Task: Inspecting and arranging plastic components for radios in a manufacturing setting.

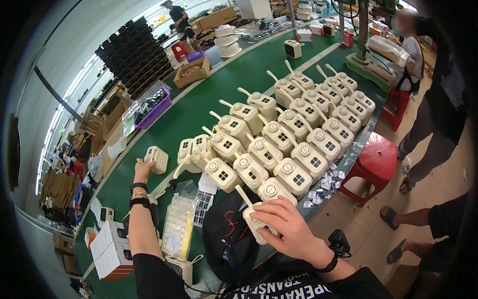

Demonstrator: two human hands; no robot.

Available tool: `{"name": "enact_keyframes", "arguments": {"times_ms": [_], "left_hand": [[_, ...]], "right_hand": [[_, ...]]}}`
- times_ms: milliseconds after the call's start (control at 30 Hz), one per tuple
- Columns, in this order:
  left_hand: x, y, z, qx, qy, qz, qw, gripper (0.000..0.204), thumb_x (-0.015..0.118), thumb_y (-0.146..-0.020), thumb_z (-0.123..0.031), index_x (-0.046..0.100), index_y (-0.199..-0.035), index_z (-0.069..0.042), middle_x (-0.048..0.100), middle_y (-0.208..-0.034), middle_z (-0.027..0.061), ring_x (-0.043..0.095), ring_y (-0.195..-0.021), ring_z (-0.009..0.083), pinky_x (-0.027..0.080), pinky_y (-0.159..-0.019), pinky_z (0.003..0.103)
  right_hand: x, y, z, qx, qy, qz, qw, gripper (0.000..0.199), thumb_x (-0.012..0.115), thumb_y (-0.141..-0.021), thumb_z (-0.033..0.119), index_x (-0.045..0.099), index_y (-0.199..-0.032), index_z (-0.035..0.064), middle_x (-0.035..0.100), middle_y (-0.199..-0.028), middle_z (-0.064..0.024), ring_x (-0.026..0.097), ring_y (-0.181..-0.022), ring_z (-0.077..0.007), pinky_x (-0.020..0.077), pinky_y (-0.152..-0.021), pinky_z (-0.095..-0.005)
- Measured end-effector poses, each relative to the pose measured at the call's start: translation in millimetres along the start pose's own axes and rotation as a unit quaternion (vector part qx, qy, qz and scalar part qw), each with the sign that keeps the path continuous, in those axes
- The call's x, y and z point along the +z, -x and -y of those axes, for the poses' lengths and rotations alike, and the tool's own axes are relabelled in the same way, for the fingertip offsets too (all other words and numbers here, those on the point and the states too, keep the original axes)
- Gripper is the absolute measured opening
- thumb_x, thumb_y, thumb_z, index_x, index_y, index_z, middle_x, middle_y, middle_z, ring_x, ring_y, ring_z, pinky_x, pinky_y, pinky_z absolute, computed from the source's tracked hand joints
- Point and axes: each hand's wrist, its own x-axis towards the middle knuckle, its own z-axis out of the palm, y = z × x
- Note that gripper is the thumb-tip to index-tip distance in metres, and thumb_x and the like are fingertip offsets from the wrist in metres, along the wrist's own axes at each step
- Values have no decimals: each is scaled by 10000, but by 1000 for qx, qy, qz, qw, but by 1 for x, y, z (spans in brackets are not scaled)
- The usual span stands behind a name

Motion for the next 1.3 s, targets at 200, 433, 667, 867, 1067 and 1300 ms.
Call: {"name": "enact_keyframes", "arguments": {"times_ms": [200,433,667,867,1067,1300], "left_hand": [[-32,27,-2,17,-226,70,971,1064,801,-497,-464,314,-1265,89,472,-1185,258,479,-1107,324,417,-892,316],[-69,114,27,-81,-503,125,851,1084,748,-484,-539,235,-1362,-163,217,-1367,279,258,-1244,447,270,-898,645],[-88,123,27,-3,-304,-10,953,860,764,-476,-439,478,-1197,-66,522,-1067,235,501,-988,343,416,-880,376],[-63,204,-61,180,229,-49,955,843,802,-583,-223,322,-1246,-20,409,-1132,165,442,-1070,242,419,-879,374],[-28,317,-129,428,122,-78,892,924,856,-488,-207,320,-1227,-68,230,-1258,171,358,-1141,293,355,-938,402],[-62,329,-122,402,210,79,888,794,847,-503,-316,478,-1152,-47,394,-1178,190,414,-1098,293,359,-907,384]], "right_hand": [[-11,6,-21,70,-4,-38,997,305,659,-666,8,611,-966,29,600,-975,-105,557,-895,-278,415,-846,-385],[-2,3,-16,80,-43,-88,992,243,599,-673,-13,609,-916,-10,609,-934,-134,560,-899,-273,405,-864,-365],[8,-2,14,17,-70,-65,995,234,589,-660,-21,609,-893,-10,609,-922,-141,563,-894,-261,406,-871,-361],[29,-27,49,18,-125,-57,990,391,642,-648,-15,568,-1032,-10,571,-1081,-170,549,-1008,-270,411,-880,-337],[73,-55,91,-68,-194,9,979,783,705,-688,114,264,-1324,-10,323,-1329,-199,334,-1230,-323,301,-997,-376],[59,-37,85,-16,-404,83,911,754,740,-660,106,337,-1282,-35,414,-1276,-131,420,-1162,-192,339,-971,-331]]}}
